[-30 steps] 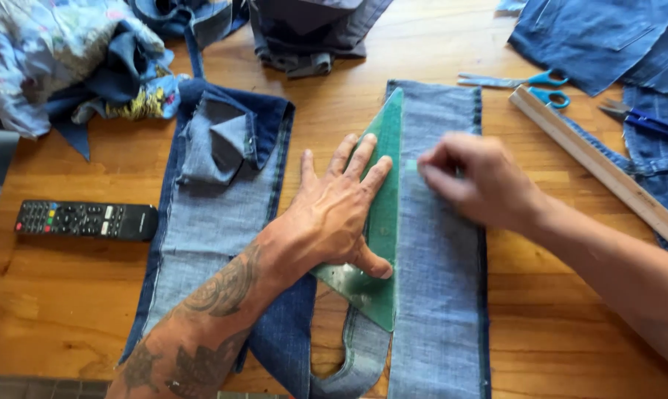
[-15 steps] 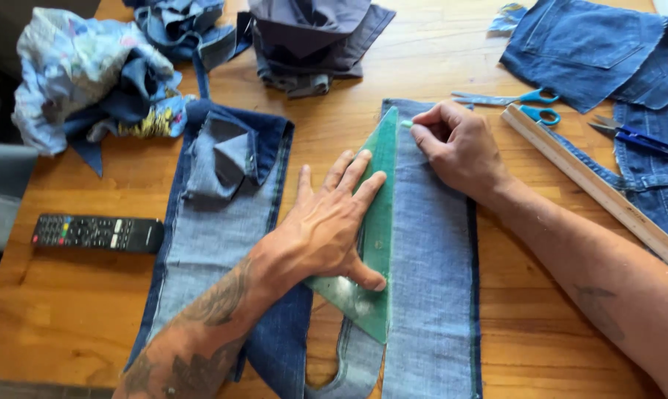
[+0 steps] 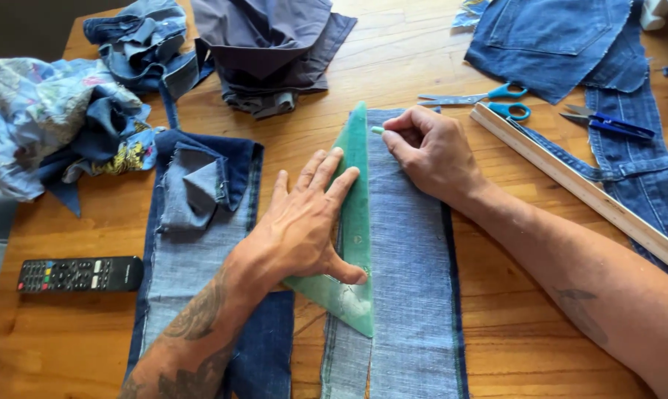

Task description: The person measures a denim fabric strip using a ruler and chalk, then marks a line with a triangular ruler. They use scissors to cut along the marked line on the fabric.

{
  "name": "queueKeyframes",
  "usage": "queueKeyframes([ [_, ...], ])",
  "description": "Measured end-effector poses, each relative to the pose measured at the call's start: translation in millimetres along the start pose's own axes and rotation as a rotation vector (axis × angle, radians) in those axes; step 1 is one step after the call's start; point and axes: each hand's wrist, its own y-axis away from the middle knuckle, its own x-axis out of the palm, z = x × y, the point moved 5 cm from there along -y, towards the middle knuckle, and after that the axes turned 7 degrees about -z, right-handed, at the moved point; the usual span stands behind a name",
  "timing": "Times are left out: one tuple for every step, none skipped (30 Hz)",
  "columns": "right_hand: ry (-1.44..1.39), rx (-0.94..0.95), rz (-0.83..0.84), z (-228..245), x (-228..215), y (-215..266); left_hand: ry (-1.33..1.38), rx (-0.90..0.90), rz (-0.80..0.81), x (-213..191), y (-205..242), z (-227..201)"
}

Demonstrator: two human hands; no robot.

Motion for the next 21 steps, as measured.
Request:
queueKeyframes([
  [0.028,-0.021,-0.003,0,0,-1,-0.003,-0.008,0.009,0,0,0],
  [0.031,-0.016,-0.007,-5,2,-2,-0.002,-0.002,0.012,2,0,-1],
  [0.058,-0.073,-0.019,-6,5,-6,0.001,-0.009,0.011,3,-1,0],
  [0.084,-0.131,-0.031,-6,8,-9,0.004,-0.016,0.009,4,0,0],
  [0.086,-0.13,-0.031,-6,7,-9,0.006,-0.016,0.009,4,-1,1],
  [0.085,-0.137,-0.026,-6,8,-9,0.004,-0.014,0.004,4,-1,1],
  [0.083,-0.146,-0.018,-4,10,-10,0.003,-0.015,-0.002,4,-1,2],
  [0.083,-0.148,-0.014,-4,9,-9,0.005,-0.018,-0.003,4,1,2],
  [0.089,-0.131,0.014,-6,9,-10,0.011,-0.018,0.006,4,1,2],
  [0.095,-0.114,0.042,-7,9,-11,0.017,-0.017,0.015,4,0,2],
  [0.096,-0.113,0.045,-5,7,-10,0.019,-0.018,0.016,4,2,2],
  [0.083,-0.098,0.094,-3,8,-8,0.024,-0.024,0.015,5,2,2],
  [0.073,-0.085,0.138,-1,7,-10,0.026,-0.026,0.009,4,1,2],
  [0.076,-0.088,0.136,-2,6,-11,0.026,-0.023,0.005,3,0,2],
  [0.091,-0.146,0.158,0,7,-11,0.021,-0.018,0.007,4,1,2],
  [0.106,-0.205,0.181,2,8,-10,0.016,-0.012,0.009,6,1,3],
  [0.104,-0.205,0.19,2,8,-11,0.021,-0.02,0.011,6,2,3],
  [0.109,-0.208,0.194,2,8,-11,0.017,-0.011,0.004,6,1,3],
  [0.116,-0.207,0.191,1,7,-12,0.011,0.004,-0.002,6,0,3],
  [0.115,-0.204,0.194,2,8,-14,0.013,0.003,0.002,6,0,5],
  [0.134,-0.2,0.205,2,8,-14,0.0,0.005,-0.003,7,-1,4],
])
